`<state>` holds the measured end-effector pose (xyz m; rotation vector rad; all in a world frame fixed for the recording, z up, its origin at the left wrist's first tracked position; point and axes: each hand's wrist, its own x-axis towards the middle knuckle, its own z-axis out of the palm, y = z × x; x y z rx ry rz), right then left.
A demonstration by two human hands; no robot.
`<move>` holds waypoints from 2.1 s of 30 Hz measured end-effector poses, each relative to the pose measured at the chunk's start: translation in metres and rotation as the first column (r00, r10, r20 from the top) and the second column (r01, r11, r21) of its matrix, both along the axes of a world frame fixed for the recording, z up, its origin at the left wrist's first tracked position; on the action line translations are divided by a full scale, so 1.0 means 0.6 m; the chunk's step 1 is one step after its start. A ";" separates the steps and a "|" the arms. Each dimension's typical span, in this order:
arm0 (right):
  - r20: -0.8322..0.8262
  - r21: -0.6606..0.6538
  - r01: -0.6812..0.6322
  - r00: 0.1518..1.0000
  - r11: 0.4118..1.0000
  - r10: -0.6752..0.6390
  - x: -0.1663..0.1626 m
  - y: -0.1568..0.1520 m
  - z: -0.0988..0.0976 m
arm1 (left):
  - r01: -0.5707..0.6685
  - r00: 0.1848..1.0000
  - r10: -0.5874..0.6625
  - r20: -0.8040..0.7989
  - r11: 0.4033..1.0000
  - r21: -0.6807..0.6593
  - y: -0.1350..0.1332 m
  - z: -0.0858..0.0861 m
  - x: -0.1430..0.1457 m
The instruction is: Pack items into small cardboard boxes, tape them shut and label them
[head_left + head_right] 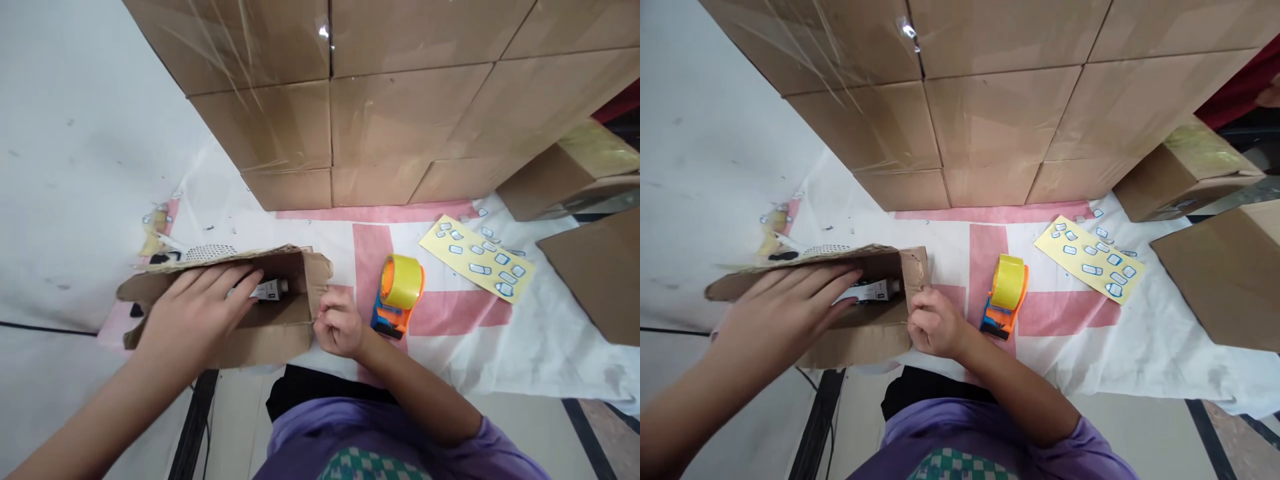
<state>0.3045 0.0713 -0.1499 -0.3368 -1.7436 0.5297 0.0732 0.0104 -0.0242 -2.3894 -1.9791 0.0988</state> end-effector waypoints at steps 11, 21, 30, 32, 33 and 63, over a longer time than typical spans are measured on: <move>-0.063 -0.092 0.099 0.992 0.991 -0.105 0.003 0.005 0.011 | 0.168 0.983 -0.184 -0.009 0.915 -0.366 0.140 -0.038 -0.015; -0.055 -0.103 0.171 0.983 0.980 -0.178 0.004 0.008 0.013 | 0.240 0.971 -0.211 0.114 0.857 -0.456 0.172 -0.032 -0.019; -0.008 -0.146 0.158 0.987 0.977 -0.161 0.010 0.006 0.018 | 0.238 0.966 -0.166 0.200 0.876 -0.420 0.201 -0.052 0.018; 0.006 -0.149 0.169 0.985 0.974 -0.170 0.011 0.008 0.017 | 0.206 0.970 -0.130 0.205 0.887 -0.413 0.203 -0.043 0.021; 0.006 -0.155 0.179 0.984 0.972 -0.180 0.011 0.009 0.016 | 0.200 0.969 -0.120 0.215 0.893 -0.403 0.201 -0.035 0.017; -0.220 -0.696 -0.204 0.973 0.688 0.067 -0.036 0.160 0.076 | -0.123 0.855 -0.042 0.517 0.952 0.280 -0.012 -0.073 -0.097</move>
